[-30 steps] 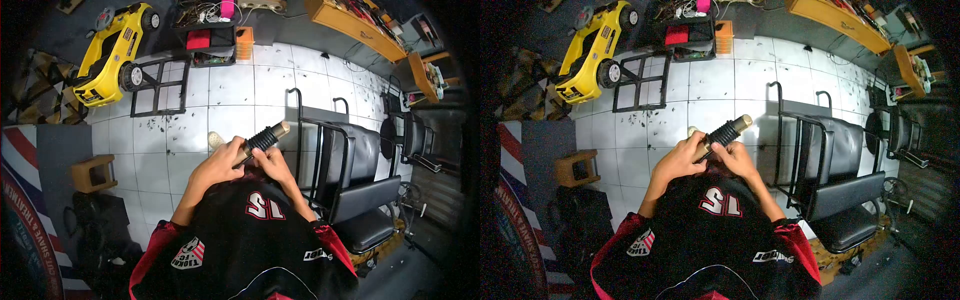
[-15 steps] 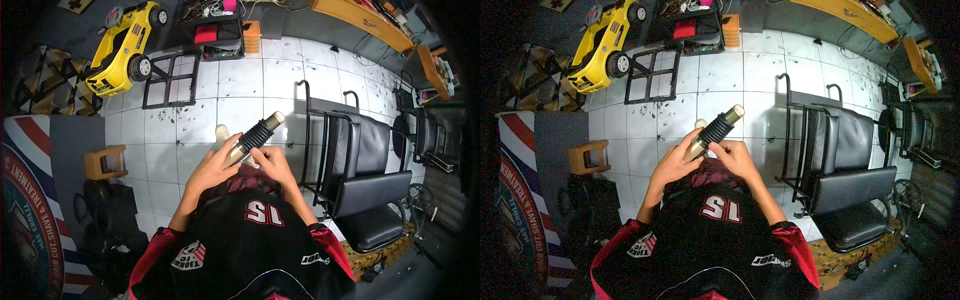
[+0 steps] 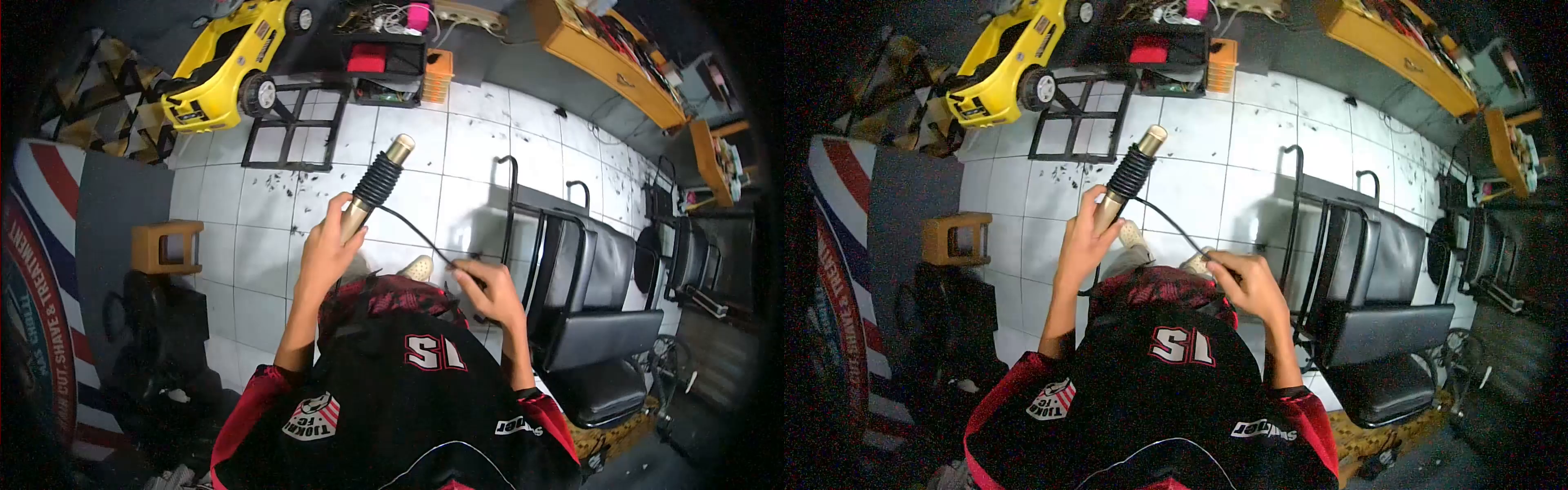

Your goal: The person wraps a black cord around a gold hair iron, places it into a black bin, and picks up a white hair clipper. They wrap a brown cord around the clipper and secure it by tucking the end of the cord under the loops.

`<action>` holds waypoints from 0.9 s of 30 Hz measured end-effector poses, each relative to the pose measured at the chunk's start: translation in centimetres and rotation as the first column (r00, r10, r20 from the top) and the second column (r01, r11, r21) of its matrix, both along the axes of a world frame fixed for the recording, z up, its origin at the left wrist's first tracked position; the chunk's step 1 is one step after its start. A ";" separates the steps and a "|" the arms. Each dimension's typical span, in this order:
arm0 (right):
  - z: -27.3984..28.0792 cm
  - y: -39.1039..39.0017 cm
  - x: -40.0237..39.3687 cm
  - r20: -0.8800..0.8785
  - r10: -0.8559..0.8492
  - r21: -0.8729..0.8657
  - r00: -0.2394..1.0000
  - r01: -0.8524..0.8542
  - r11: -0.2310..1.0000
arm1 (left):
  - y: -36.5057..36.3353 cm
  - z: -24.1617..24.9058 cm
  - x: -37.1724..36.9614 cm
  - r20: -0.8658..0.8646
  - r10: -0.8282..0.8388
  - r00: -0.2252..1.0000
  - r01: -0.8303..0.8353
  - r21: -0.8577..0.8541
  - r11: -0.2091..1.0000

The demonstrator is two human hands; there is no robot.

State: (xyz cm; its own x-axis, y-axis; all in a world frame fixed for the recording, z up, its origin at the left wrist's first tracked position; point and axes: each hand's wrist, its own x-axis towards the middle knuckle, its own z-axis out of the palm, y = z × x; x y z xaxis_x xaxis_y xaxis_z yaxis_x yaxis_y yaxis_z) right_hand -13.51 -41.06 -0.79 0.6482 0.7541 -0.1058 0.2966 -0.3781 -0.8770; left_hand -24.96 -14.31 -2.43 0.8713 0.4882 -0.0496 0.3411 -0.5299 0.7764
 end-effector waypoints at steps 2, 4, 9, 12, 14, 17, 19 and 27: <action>1.7 2.4 0.1 0.108 0.157 0.084 0.982 -0.167 0.982 | 1.2 0.3 -0.3 -0.080 0.000 0.997 0.004 0.051 0.999; 4.8 5.1 0.7 0.162 0.311 0.013 0.936 -0.317 0.948 | 2.1 0.1 -0.6 -0.155 -0.007 0.988 0.028 0.136 0.990; 7.4 11.6 1.6 0.323 0.387 -0.043 0.864 -0.395 0.918 | 4.3 -1.1 -1.4 -0.215 -0.083 0.973 0.126 0.199 0.972; 6.6 15.2 1.8 0.432 0.342 -0.001 0.834 -0.379 0.925 | 5.9 -1.5 -1.7 -0.290 -0.137 0.947 0.202 0.209 0.957; 6.2 17.1 1.5 0.481 0.336 -0.025 0.810 -0.371 0.928 | 6.7 -2.6 -1.9 -0.265 -0.137 0.955 0.201 0.234 0.951; 5.0 19.6 1.3 0.534 0.305 -0.055 0.788 -0.328 0.943 | 8.3 -3.3 -1.4 -0.390 -0.167 0.905 0.272 0.230 0.935; 4.1 21.1 1.8 0.551 0.273 -0.087 0.789 -0.271 0.959 | 9.5 -2.3 -1.4 -0.498 -0.207 0.842 0.376 0.268 0.887; -0.7 25.5 3.0 0.539 0.051 -0.080 0.841 -0.009 0.997 | 15.9 -0.7 -2.6 -0.219 -0.689 0.691 0.705 0.416 0.574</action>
